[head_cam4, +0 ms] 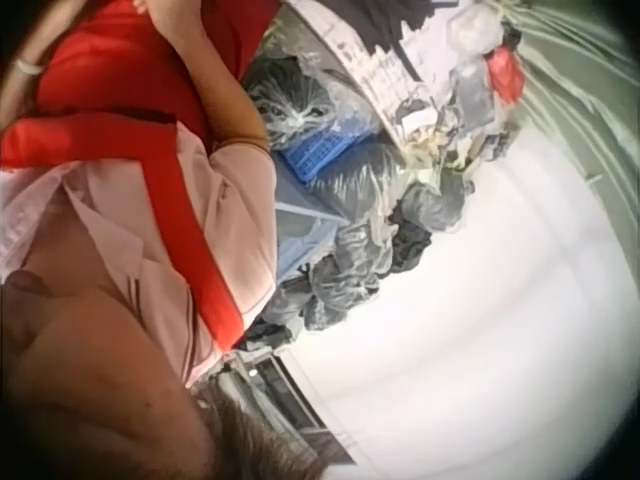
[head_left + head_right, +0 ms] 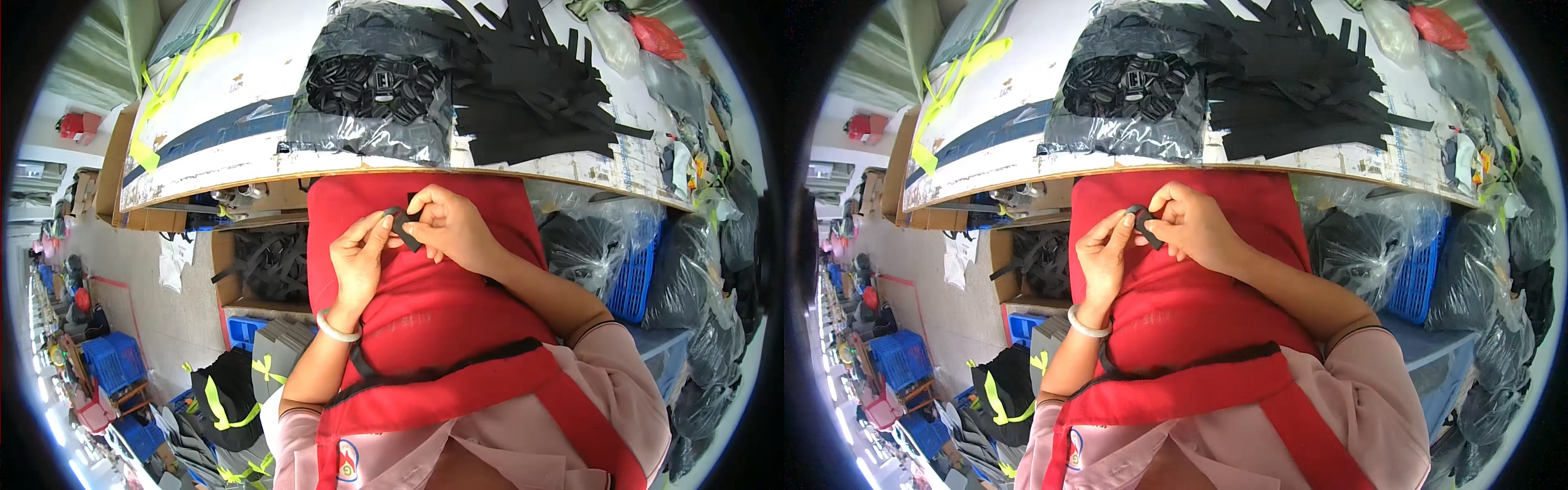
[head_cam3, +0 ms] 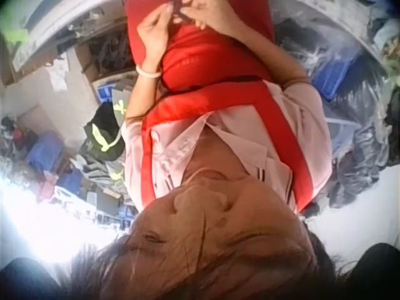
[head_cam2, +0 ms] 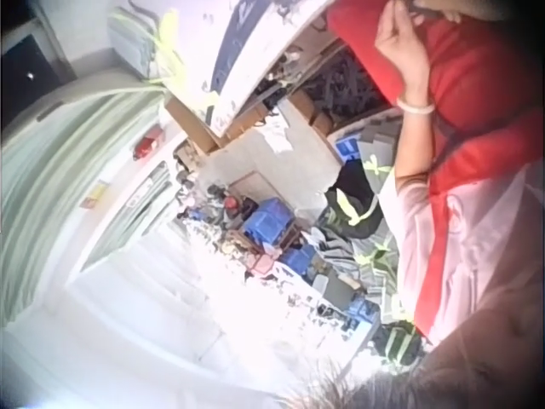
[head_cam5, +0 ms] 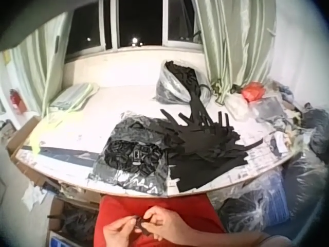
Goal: Thread plastic buckles onto black nylon webbing straps for industrial products.
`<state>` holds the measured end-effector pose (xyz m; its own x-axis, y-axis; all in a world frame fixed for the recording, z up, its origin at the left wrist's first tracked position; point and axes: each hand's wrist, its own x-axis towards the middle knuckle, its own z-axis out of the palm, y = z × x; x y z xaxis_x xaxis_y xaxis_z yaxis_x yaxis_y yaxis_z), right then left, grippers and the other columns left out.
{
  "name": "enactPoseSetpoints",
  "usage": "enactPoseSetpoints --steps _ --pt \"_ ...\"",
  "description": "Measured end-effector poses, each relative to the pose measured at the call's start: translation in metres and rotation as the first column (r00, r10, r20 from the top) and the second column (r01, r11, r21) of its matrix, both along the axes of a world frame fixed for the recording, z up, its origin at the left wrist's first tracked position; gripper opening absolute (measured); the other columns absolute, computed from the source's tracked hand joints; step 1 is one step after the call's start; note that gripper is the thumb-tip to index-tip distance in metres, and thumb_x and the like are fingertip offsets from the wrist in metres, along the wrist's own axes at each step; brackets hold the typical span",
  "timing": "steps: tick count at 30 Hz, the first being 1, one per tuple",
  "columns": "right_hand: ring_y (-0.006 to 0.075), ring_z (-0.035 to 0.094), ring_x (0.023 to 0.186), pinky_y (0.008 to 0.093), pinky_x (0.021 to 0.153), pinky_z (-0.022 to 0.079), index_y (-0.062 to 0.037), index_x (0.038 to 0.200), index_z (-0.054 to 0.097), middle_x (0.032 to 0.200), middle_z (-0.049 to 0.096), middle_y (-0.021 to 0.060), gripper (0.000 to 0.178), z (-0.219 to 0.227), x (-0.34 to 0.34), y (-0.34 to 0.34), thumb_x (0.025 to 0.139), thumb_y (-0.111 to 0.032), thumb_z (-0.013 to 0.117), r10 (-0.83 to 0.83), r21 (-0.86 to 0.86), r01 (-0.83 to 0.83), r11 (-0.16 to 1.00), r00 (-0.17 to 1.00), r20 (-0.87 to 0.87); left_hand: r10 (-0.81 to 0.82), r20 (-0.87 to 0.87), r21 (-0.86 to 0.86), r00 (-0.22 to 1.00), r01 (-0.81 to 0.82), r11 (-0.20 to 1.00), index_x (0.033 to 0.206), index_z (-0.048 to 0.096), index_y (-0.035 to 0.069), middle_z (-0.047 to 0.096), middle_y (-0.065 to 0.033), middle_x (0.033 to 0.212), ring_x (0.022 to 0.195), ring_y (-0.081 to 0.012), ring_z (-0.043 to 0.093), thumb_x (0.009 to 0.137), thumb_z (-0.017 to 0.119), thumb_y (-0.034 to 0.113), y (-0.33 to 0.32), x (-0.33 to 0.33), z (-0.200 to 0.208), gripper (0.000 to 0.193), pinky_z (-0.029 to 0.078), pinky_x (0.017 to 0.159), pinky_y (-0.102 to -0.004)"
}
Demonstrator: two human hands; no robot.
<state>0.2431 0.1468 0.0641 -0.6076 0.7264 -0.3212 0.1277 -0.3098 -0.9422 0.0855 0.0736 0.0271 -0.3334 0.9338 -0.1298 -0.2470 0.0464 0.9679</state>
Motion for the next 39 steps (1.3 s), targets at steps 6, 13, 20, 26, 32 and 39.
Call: enactPoseSetpoints --steps 6,13,20,26,32,39 --pt "0.0087 0.057 0.052 0.0204 0.045 0.046 0.0001 0.103 0.053 0.069 0.059 0.0035 0.018 -0.016 -0.006 0.006 0.094 -0.015 0.057 -0.043 -0.089 0.031 0.996 0.990 -0.133 -0.045 -0.127 0.058 0.991 0.053 0.997 0.103 0.068 -0.004 0.063 -0.0052 0.084 0.070 -0.0093 0.058 0.087 0.065 0.000 -0.001 -0.010 0.000 0.017 0.046 0.065 -0.0198" --pt "0.0062 0.048 0.047 0.0194 0.043 0.039 0.0008 0.095 0.061 0.065 0.055 0.0010 0.017 -0.026 -0.014 0.009 0.093 -0.016 0.057 0.223 -0.366 -0.292 0.883 0.950 -0.219 -0.162 -0.144 0.078 0.976 0.174 0.982 0.098 0.069 -0.003 0.062 -0.0046 0.080 0.069 -0.0096 0.054 0.085 0.064 -0.002 -0.026 -0.030 0.014 0.014 0.045 0.063 -0.0211" --pt "0.0039 0.049 0.054 0.0186 0.049 0.040 -0.0022 0.092 0.060 0.070 0.055 -0.0010 0.017 -0.043 -0.023 0.021 0.094 -0.018 0.056 0.072 -0.086 -0.077 0.993 0.996 -0.059 0.003 -0.602 -0.133 0.799 -0.104 0.986 0.096 0.070 -0.002 0.064 -0.0056 0.085 0.079 -0.0127 0.058 0.082 0.066 -0.001 -0.106 -0.151 0.064 0.015 0.046 0.072 -0.0231" --pt "0.0044 0.054 0.060 0.0191 0.054 0.044 -0.0018 0.095 0.061 0.074 0.059 -0.0004 0.015 -0.050 -0.027 0.005 0.094 -0.015 0.056 0.337 -0.012 -0.337 0.941 0.939 0.063 0.070 -0.881 -0.137 0.467 -0.394 0.909 0.112 0.064 0.002 0.063 -0.0105 0.103 0.090 -0.0182 0.061 0.082 0.068 0.005 -0.146 -0.223 -0.019 0.030 0.050 0.077 -0.0285" --pt "0.0072 0.055 0.060 0.0228 0.055 0.047 -0.0029 0.095 0.062 0.074 0.061 0.0020 0.013 -0.086 -0.016 0.006 0.092 -0.015 0.058 0.272 0.015 -0.274 0.962 0.959 0.075 0.052 -0.404 -0.111 0.913 -0.105 0.988 0.112 0.063 -0.001 0.063 -0.0058 0.101 0.089 -0.0135 0.061 0.087 0.063 0.000 -0.033 -0.144 -0.025 0.025 0.049 0.080 -0.0252" --pt "0.0082 0.056 0.061 0.0248 0.056 0.049 -0.0024 0.092 0.061 0.074 0.061 0.0030 0.014 -0.102 -0.012 0.007 0.092 -0.016 0.059 0.328 -0.041 -0.326 0.944 0.942 0.067 0.132 -0.959 0.179 0.249 0.173 0.969 0.115 0.060 -0.001 0.064 -0.0192 0.100 0.093 -0.0344 0.063 0.079 0.071 0.013 0.143 -0.072 0.049 0.040 0.050 0.084 -0.0384"
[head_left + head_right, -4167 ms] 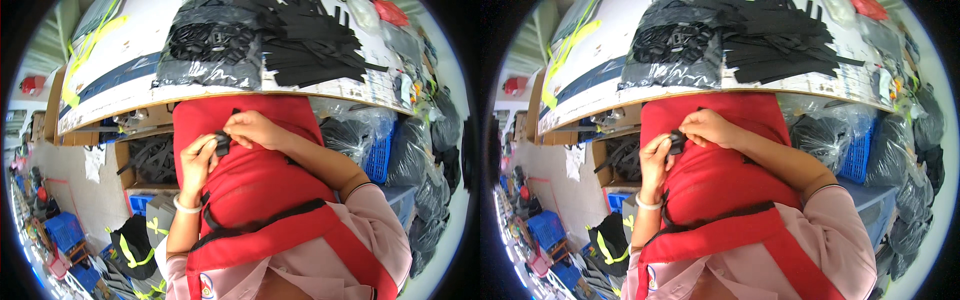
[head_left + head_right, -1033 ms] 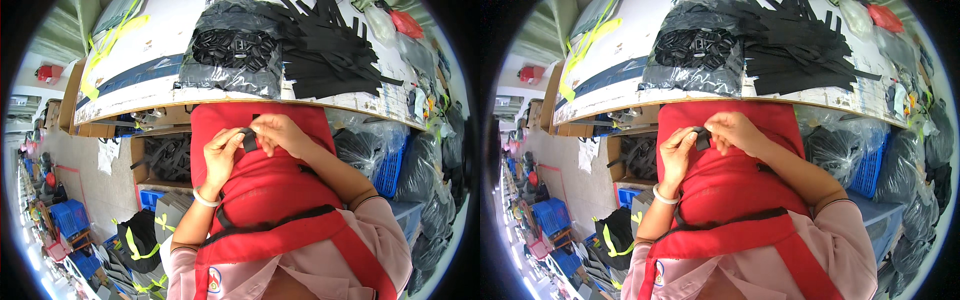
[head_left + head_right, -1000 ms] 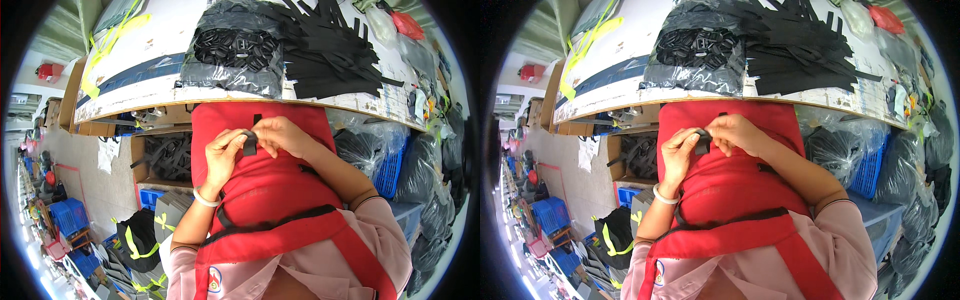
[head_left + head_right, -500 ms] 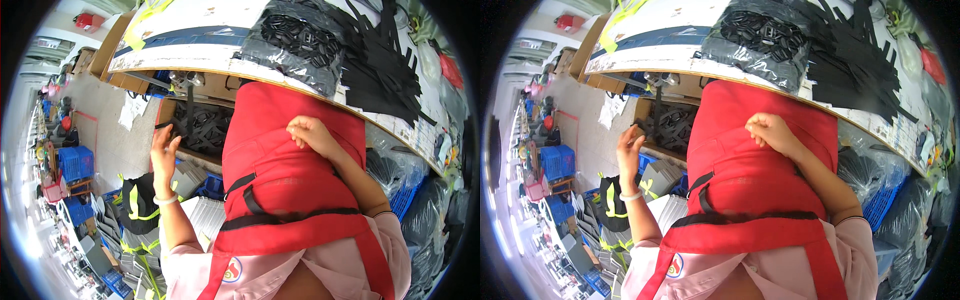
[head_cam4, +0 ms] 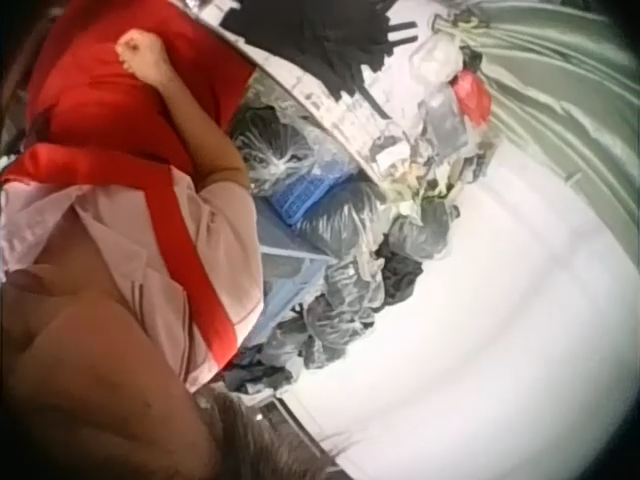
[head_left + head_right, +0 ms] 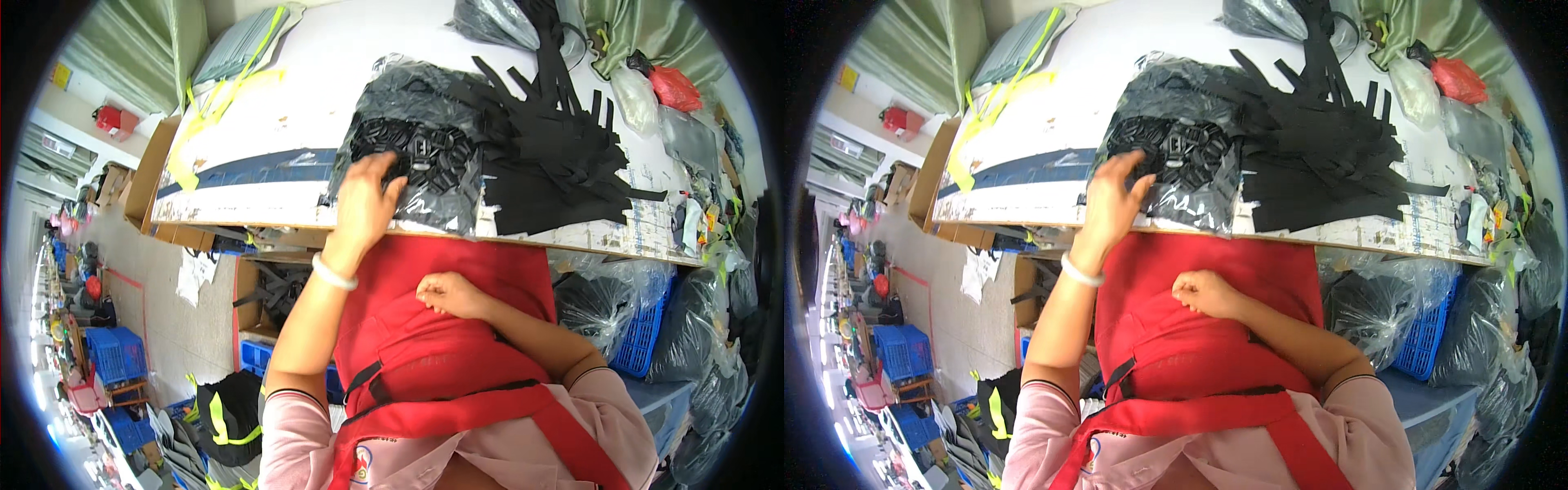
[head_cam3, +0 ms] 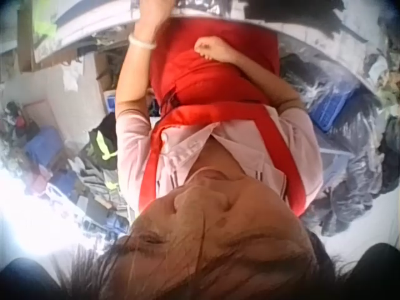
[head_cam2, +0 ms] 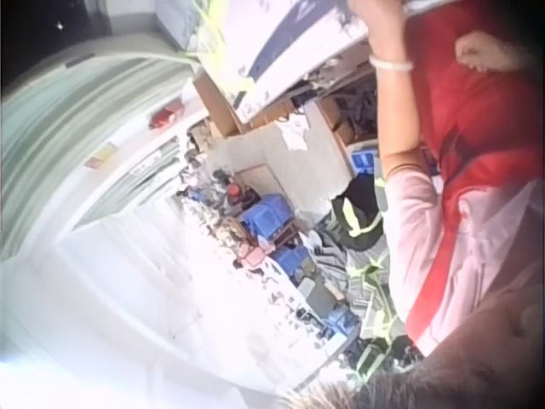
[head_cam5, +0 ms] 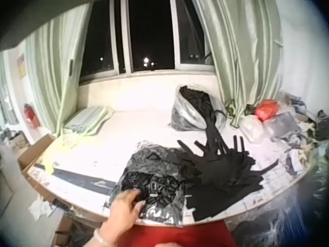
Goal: Thread plastic buckles onto black nylon webbing straps for industrial products.
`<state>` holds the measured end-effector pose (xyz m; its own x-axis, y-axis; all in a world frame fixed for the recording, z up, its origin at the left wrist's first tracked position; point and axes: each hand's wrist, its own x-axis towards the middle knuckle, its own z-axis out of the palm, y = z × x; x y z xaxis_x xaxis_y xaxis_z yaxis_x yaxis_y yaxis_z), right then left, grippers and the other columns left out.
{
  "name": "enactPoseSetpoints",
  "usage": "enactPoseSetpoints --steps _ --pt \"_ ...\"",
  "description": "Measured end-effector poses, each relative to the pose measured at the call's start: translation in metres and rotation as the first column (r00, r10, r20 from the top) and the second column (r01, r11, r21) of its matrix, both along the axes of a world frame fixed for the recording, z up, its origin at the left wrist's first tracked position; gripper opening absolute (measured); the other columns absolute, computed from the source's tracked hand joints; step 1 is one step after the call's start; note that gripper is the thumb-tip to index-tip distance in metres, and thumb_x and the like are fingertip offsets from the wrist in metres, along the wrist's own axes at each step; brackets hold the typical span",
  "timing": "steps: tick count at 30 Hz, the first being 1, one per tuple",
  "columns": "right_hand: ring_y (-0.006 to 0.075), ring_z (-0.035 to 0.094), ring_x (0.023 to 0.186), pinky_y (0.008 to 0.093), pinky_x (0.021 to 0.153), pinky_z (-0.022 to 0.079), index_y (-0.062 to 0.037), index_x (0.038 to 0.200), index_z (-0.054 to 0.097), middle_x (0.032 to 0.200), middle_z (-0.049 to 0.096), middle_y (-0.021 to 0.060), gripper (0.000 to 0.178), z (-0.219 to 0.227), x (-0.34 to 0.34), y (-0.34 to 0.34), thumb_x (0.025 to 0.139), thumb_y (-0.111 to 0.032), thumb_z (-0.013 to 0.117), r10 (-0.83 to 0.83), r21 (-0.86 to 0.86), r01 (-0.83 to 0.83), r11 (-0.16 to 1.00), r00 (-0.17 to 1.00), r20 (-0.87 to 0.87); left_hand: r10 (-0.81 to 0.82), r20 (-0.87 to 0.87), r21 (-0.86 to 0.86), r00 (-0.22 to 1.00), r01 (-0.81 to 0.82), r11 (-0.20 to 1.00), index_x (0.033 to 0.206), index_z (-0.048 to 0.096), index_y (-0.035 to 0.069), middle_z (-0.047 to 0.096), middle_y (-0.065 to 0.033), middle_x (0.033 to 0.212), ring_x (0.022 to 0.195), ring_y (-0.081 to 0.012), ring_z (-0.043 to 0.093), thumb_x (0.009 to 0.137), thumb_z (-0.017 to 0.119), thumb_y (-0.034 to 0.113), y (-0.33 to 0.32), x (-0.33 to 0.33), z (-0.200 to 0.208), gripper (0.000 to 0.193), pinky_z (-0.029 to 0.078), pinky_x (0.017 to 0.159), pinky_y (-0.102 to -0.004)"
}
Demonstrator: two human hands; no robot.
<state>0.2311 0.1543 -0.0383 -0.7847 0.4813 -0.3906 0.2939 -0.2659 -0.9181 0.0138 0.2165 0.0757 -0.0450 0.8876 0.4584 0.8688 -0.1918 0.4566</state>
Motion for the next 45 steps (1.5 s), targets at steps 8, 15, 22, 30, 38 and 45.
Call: enactPoseSetpoints --steps 8,15,22,30,38,45 --pt "0.0091 0.058 0.060 0.0253 0.053 0.048 -0.0011 0.093 0.061 0.073 0.062 0.0038 0.016 -0.006 0.006 0.022 0.091 -0.016 0.057 0.007 -0.023 -0.007 1.000 1.000 0.002 0.057 -0.289 -0.379 0.956 -0.169 0.910 0.131 0.044 0.008 0.058 -0.0180 0.109 0.105 -0.0369 0.057 0.074 0.074 0.018 0.077 0.001 -0.032 0.065 0.049 0.087 -0.0418" --pt "0.0116 0.059 0.057 0.0275 0.052 0.049 0.0001 0.091 0.061 0.070 0.063 0.0058 0.015 -0.003 0.002 0.027 0.089 -0.015 0.058 0.021 0.072 -0.022 0.997 1.000 0.013 0.009 0.064 -0.152 0.998 0.000 0.988 0.097 0.064 0.007 0.063 -0.0156 0.094 0.085 -0.0341 0.063 0.071 0.070 0.005 0.096 -0.033 -0.033 0.026 0.050 0.074 -0.0402" --pt "0.0123 0.059 0.057 0.0287 0.053 0.049 0.0006 0.089 0.061 0.069 0.063 0.0064 0.015 -0.005 0.005 0.030 0.089 -0.015 0.058 0.012 0.093 -0.015 0.996 1.000 0.028 0.307 0.909 -0.374 0.283 0.224 0.900 0.101 0.064 0.004 0.064 -0.0064 0.085 0.071 -0.0186 0.062 0.090 0.064 0.024 0.106 -0.030 -0.010 0.022 0.046 0.046 -0.0224" --pt "0.0098 0.057 0.059 0.0269 0.054 0.047 0.0003 0.090 0.061 0.068 0.061 0.0048 0.015 0.005 0.001 0.026 0.090 -0.014 0.058 0.024 0.064 -0.027 0.998 0.999 0.038 0.319 0.755 -0.024 -0.572 0.463 0.886 0.104 0.057 0.003 0.061 -0.0112 0.088 0.064 -0.0187 0.056 0.096 0.054 0.022 0.079 -0.022 -0.020 0.021 0.038 0.035 -0.0177" --pt "0.0034 0.051 0.065 0.0185 0.058 0.044 -0.0033 0.105 0.060 0.079 0.057 -0.0019 0.014 0.077 0.015 0.041 0.095 -0.013 0.055 -0.370 0.099 0.403 0.910 0.896 -0.247 0.275 0.947 -0.170 -0.165 0.469 0.867 0.135 0.043 0.007 0.059 -0.0074 0.086 0.052 -0.0105 0.052 0.097 0.052 0.016 -0.038 0.039 -0.007 0.040 0.030 0.034 -0.0166" --pt "0.0031 0.052 0.066 0.0180 0.057 0.043 -0.0009 0.101 0.061 0.078 0.059 -0.0008 0.014 0.076 0.017 0.041 0.091 -0.010 0.062 -0.174 0.174 0.198 0.965 0.975 -0.140 0.120 0.861 -0.376 0.495 0.459 0.805 0.144 0.037 0.009 0.057 0.0017 0.080 0.065 -0.0020 0.048 0.084 0.065 -0.002 -0.093 0.067 -0.034 0.067 0.043 0.059 -0.0166"
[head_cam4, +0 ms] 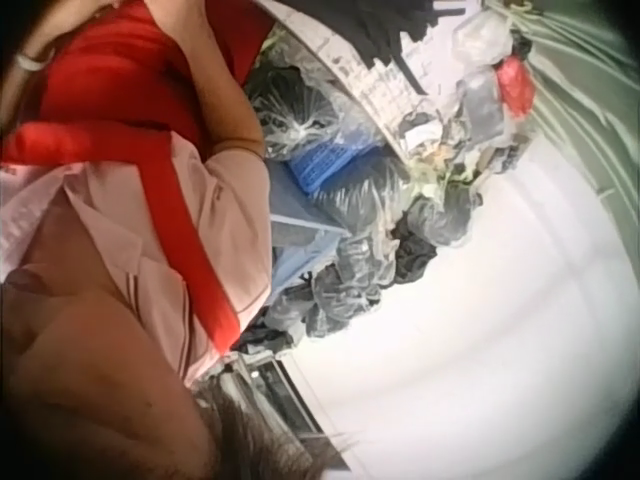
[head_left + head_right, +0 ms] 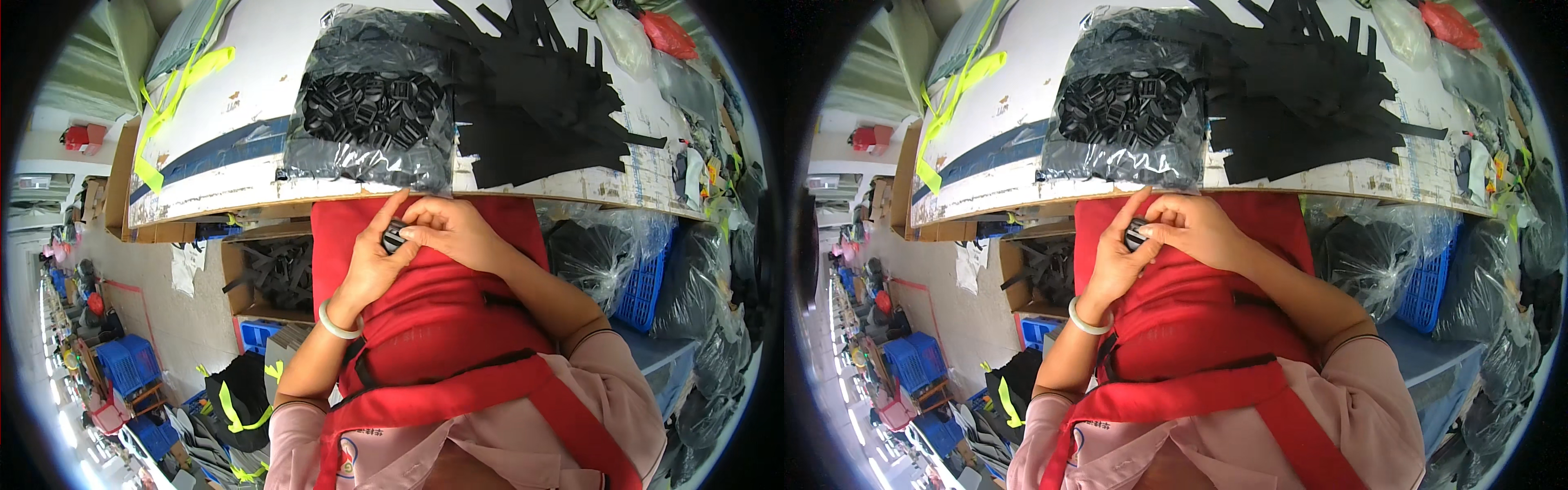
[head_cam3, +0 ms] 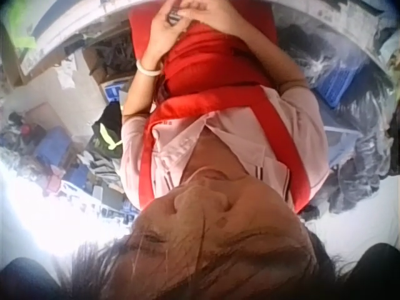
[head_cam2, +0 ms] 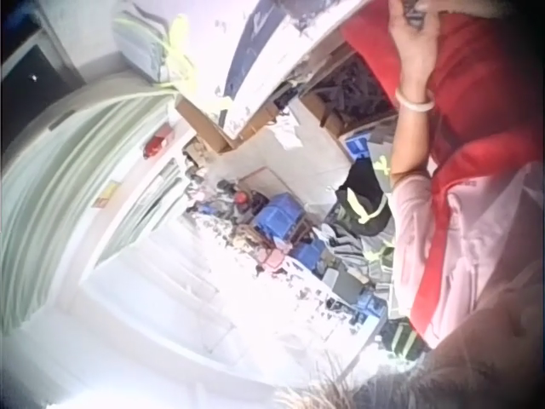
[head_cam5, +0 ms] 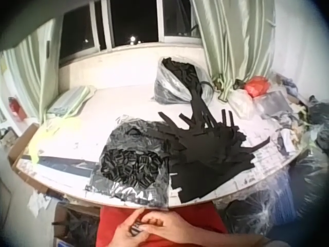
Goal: Thread plastic buckles onto black nylon webbing straps for industrial products.
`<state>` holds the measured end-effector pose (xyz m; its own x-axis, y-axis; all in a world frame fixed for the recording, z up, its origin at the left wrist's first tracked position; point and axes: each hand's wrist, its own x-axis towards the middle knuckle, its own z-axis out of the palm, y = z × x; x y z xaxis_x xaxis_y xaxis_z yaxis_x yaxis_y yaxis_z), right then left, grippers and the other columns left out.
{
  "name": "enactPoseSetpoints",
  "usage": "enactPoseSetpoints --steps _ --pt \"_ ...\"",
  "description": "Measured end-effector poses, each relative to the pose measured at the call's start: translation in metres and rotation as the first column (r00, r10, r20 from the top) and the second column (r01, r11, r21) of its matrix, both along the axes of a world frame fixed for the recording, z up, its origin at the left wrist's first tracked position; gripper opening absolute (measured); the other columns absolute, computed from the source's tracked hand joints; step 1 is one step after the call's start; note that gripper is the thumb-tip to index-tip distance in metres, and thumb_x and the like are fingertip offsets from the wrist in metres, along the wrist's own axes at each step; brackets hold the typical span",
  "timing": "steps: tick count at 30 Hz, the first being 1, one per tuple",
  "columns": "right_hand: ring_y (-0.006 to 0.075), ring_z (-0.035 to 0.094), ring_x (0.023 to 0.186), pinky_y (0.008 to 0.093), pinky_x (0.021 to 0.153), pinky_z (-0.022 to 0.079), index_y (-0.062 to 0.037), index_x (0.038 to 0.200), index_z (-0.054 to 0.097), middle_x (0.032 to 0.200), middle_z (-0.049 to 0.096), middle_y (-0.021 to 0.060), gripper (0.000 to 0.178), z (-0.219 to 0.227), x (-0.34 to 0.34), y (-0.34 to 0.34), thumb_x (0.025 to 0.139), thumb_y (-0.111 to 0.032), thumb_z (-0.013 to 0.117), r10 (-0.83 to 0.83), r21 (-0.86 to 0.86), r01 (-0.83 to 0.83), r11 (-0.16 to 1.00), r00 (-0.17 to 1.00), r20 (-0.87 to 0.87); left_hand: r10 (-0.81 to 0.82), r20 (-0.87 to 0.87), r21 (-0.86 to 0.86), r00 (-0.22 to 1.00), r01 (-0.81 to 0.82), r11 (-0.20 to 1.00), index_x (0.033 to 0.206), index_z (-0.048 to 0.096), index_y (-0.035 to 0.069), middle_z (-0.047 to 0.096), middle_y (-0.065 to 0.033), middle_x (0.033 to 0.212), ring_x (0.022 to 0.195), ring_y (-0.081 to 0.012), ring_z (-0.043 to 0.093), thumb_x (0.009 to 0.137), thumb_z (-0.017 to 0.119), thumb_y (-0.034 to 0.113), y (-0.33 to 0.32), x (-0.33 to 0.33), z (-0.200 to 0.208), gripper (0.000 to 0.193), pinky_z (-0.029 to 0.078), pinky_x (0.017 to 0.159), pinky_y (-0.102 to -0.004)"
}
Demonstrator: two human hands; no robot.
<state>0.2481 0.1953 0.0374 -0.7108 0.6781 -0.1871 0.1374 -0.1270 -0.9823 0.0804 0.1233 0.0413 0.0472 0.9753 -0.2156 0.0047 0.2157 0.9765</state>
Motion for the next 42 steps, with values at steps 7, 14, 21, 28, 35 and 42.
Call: enactPoseSetpoints --steps 7,14,21,28,35,42 --pt "0.0048 0.056 0.068 0.0196 0.059 0.044 0.0009 0.099 0.063 0.078 0.062 0.0027 0.012 0.004 0.002 -0.010 0.092 -0.009 0.061 0.006 -0.352 -0.044 0.935 0.994 -0.108 -0.063 0.327 -0.140 0.943 0.114 0.984 0.148 0.025 0.010 0.061 -0.0063 0.089 0.070 -0.0086 0.059 0.082 0.063 -0.006 -0.018 0.010 -0.011 0.078 0.045 0.048 -0.0183" --pt "0.0101 0.058 0.085 0.0247 0.073 0.048 0.0004 0.100 0.062 0.096 0.060 0.0043 0.011 -0.008 0.017 -0.020 0.090 -0.001 0.057 -0.050 -0.186 -0.013 0.982 0.943 -0.328 0.202 0.698 -0.395 0.687 0.133 0.909 0.100 0.060 -0.002 0.063 -0.0120 0.081 0.060 -0.0153 0.060 0.096 0.054 0.029 -0.033 -0.012 -0.027 0.032 0.040 0.037 -0.0192" --pt "0.0221 0.060 0.088 0.0305 0.078 0.049 -0.0040 0.097 0.064 0.097 0.059 0.0088 0.012 0.000 0.032 -0.024 0.085 -0.005 0.063 0.095 0.495 -0.073 0.866 0.995 -0.018 0.015 0.754 -0.349 0.657 0.381 0.856 0.095 0.061 -0.001 0.062 -0.0107 0.077 0.055 -0.0138 0.056 0.093 0.060 0.025 -0.035 -0.008 -0.043 0.026 0.039 0.037 -0.0192" --pt "0.0279 0.051 0.104 0.0395 0.089 0.040 -0.0104 0.105 0.063 0.108 0.058 0.0065 0.037 -0.011 0.104 0.036 0.069 -0.013 0.073 -0.558 0.911 -0.016 0.413 0.786 0.266 0.208 0.760 -0.413 0.616 0.210 0.886 0.095 0.062 0.001 0.063 -0.0101 0.079 0.066 -0.0186 0.063 0.092 0.061 0.020 -0.034 -0.001 -0.043 0.020 0.048 0.042 -0.0238" --pt "0.0270 0.052 0.103 0.0372 0.092 0.041 -0.0091 0.100 0.066 0.106 0.059 0.0068 0.033 -0.019 0.114 0.049 0.069 -0.011 0.074 -0.450 0.865 -0.019 0.502 0.848 0.280 -0.302 0.138 -0.384 0.943 0.332 0.862 0.095 0.070 0.003 0.063 -0.0039 0.073 0.054 -0.0076 0.055 0.086 0.069 0.012 -0.032 0.004 -0.019 0.012 0.044 0.045 -0.0216" --pt "0.0254 0.054 0.098 0.0342 0.086 0.044 -0.0079 0.094 0.069 0.100 0.061 0.0054 0.020 -0.013 0.118 0.061 0.074 -0.010 0.071 -0.366 0.848 0.003 0.529 0.903 0.225 -0.359 0.019 -0.126 0.933 0.359 0.925 0.094 0.072 0.004 0.059 0.0037 0.066 0.055 -0.0029 0.044 0.084 0.072 0.012 -0.038 0.013 -0.013 0.012 0.036 0.050 -0.0202"
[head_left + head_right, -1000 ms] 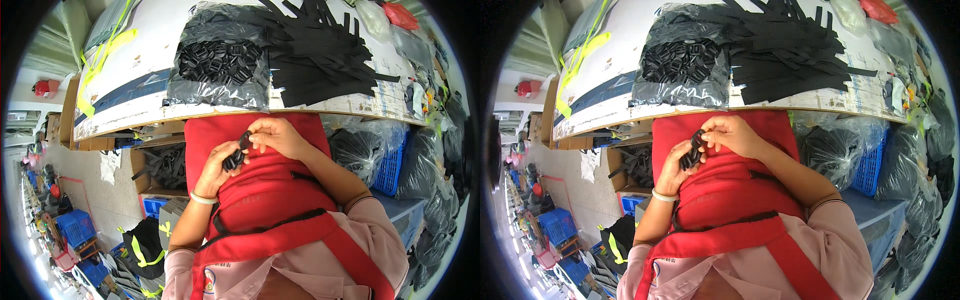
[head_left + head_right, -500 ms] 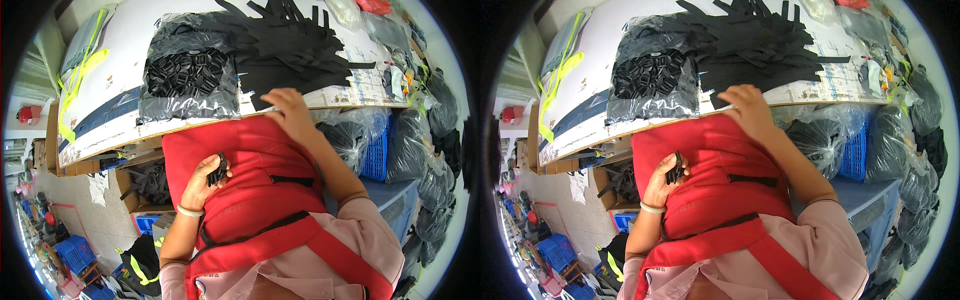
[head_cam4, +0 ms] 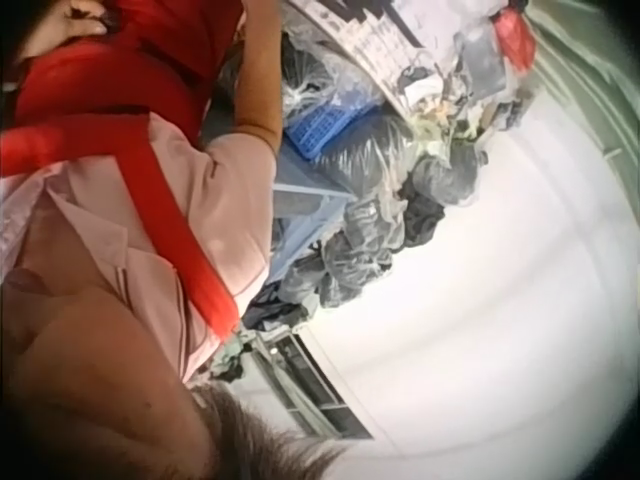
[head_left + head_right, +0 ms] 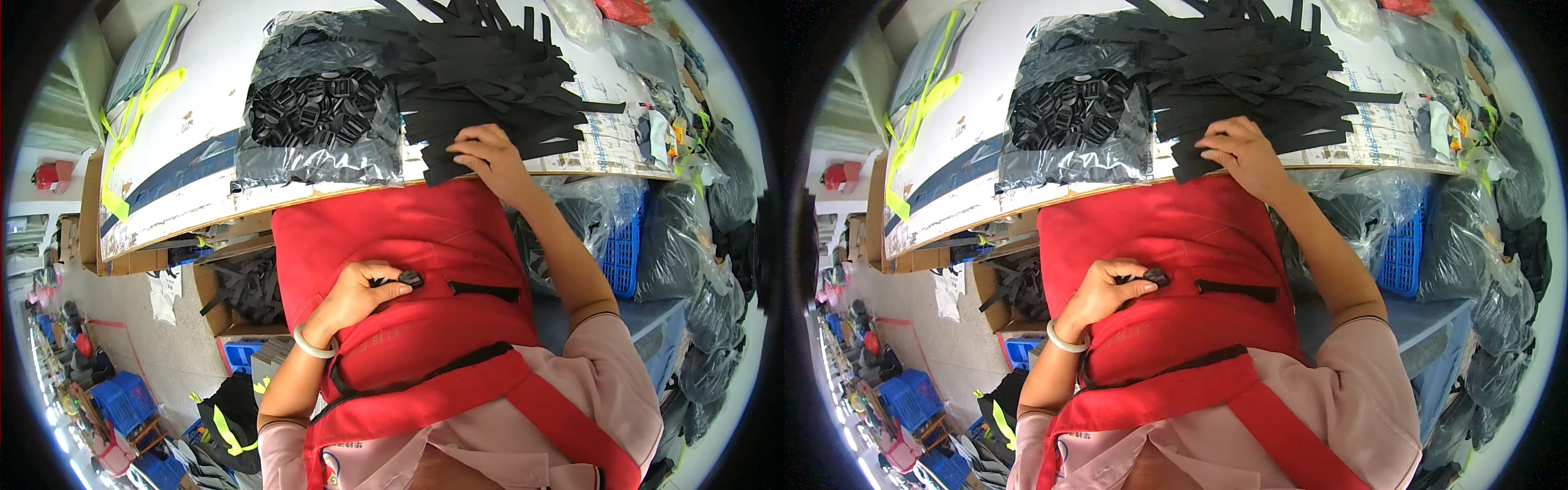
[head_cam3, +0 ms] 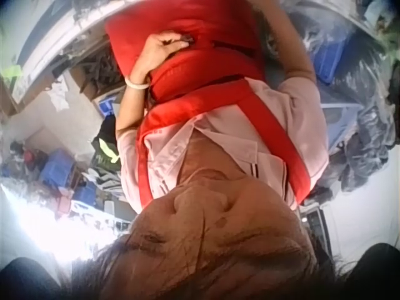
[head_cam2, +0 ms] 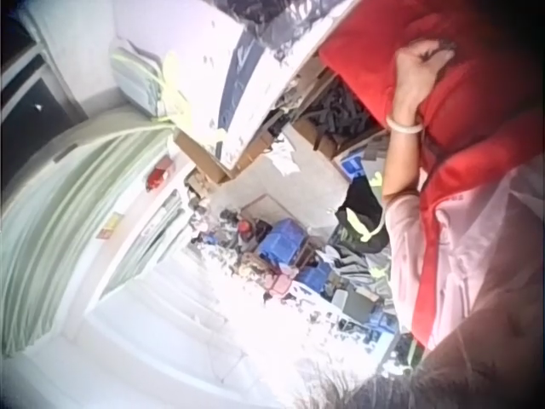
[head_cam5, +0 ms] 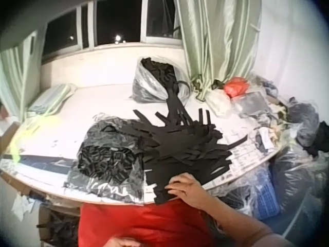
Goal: Thread plastic buckles onto black nylon webbing straps for industrial products.
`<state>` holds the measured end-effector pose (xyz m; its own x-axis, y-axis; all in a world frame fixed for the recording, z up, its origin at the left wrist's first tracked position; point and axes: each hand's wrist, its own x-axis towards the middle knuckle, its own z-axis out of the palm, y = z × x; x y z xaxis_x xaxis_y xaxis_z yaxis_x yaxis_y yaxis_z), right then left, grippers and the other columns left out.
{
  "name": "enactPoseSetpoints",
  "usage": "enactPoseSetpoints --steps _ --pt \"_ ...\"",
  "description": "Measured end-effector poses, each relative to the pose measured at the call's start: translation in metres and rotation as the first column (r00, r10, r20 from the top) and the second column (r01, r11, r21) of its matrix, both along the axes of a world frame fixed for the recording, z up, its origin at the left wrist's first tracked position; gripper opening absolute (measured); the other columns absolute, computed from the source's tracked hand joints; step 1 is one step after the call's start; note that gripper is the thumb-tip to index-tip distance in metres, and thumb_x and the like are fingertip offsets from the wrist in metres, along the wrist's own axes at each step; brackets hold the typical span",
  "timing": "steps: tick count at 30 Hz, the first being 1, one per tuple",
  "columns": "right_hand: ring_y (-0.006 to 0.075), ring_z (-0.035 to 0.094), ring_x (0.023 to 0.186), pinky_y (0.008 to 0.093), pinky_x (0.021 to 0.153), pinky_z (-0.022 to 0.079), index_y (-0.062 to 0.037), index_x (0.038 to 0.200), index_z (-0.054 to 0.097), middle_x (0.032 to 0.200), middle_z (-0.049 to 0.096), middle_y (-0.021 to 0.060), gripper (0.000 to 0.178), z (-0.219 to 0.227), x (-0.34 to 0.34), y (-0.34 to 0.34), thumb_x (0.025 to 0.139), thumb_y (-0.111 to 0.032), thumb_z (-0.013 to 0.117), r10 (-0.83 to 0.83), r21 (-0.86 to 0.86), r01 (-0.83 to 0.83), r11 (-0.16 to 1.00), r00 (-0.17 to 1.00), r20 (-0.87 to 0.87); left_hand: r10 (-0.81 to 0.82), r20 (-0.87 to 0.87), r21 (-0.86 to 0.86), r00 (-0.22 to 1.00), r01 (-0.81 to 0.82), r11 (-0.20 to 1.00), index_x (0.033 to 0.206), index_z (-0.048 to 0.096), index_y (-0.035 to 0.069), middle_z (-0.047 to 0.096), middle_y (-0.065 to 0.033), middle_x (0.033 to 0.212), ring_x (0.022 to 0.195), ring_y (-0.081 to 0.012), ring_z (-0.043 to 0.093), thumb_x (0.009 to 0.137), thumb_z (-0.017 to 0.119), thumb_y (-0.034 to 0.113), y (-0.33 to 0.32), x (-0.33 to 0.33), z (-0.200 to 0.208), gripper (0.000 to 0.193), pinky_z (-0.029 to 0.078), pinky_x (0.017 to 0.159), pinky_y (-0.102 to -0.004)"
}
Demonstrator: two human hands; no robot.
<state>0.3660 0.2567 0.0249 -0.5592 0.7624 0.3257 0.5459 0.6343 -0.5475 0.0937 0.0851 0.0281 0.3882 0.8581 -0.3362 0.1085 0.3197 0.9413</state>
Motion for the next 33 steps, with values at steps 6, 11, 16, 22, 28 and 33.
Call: enactPoseSetpoints --steps 6,11,16,22,28,33 --pt "0.0246 0.059 0.081 0.0339 0.069 0.047 -0.0093 0.092 0.065 0.087 0.063 0.0037 0.015 0.062 -0.024 -0.020 0.077 -0.008 0.067 -0.069 0.387 0.075 0.919 0.997 -0.030 0.173 -0.012 -0.208 0.985 -0.171 0.963 0.092 0.071 0.004 0.057 0.0034 0.066 0.051 -0.0014 0.045 0.085 0.071 0.013 0.004 -0.004 0.005 0.011 0.035 0.043 -0.0188" --pt "0.0256 0.058 0.065 0.0340 0.058 0.046 -0.0049 0.090 0.066 0.076 0.061 0.0098 0.011 0.090 -0.059 -0.079 0.080 -0.010 0.068 0.063 0.049 -0.058 0.997 0.990 -0.127 0.276 0.061 -0.157 0.959 -0.264 0.952 0.091 0.070 0.004 0.058 0.0030 0.066 0.050 -0.0014 0.045 0.086 0.071 0.013 0.007 -0.005 -0.003 0.011 0.034 0.042 -0.0175" --pt "0.0124 0.048 0.056 0.0265 0.052 0.037 -0.0017 0.089 0.064 0.070 0.056 0.0073 0.007 0.069 -0.075 -0.096 0.088 -0.008 0.064 -0.017 -0.570 -0.110 0.815 0.977 -0.213 0.296 0.182 -0.257 0.938 -0.245 0.935 0.095 0.069 0.003 0.064 -0.0021 0.074 0.060 -0.0052 0.057 0.087 0.068 0.013 0.006 -0.015 0.000 0.013 0.041 0.042 -0.0176" --pt "0.0110 0.055 0.070 0.0243 0.062 0.044 0.0015 0.099 0.065 0.085 0.060 0.0049 0.012 0.010 -0.095 -0.110 0.089 -0.005 0.061 -0.054 -0.460 -0.131 0.878 0.929 -0.367 0.421 0.323 -0.169 0.848 -0.386 0.907 0.096 0.068 -0.001 0.063 -0.0057 0.080 0.060 -0.0082 0.057 0.088 0.066 0.007 -0.003 -0.003 0.006 0.012 0.042 0.041 -0.0190" --pt "0.0077 0.056 0.076 0.0212 0.066 0.044 0.0023 0.106 0.064 0.088 0.060 0.0008 0.021 -0.005 -0.099 -0.109 0.096 -0.014 0.055 -0.107 -0.697 -0.286 0.658 0.880 -0.463 0.416 0.356 -0.144 0.837 -0.391 0.909 0.096 0.068 -0.001 0.061 -0.0062 0.083 0.059 -0.0086 0.056 0.087 0.067 0.006 -0.006 -0.007 -0.007 0.011 0.042 0.040 -0.0188" --pt "0.0033 0.054 0.074 0.0183 0.061 0.042 -0.0072 0.109 0.066 0.085 0.062 -0.0020 0.027 0.010 -0.092 -0.102 0.096 -0.029 0.056 -0.225 -0.907 -0.398 0.139 0.879 -0.421 0.307 0.462 -0.178 0.832 -0.252 0.951 0.094 0.068 -0.002 0.060 -0.0060 0.081 0.058 -0.0086 0.055 0.087 0.066 0.005 -0.007 -0.014 -0.005 0.011 0.040 0.040 -0.0184"
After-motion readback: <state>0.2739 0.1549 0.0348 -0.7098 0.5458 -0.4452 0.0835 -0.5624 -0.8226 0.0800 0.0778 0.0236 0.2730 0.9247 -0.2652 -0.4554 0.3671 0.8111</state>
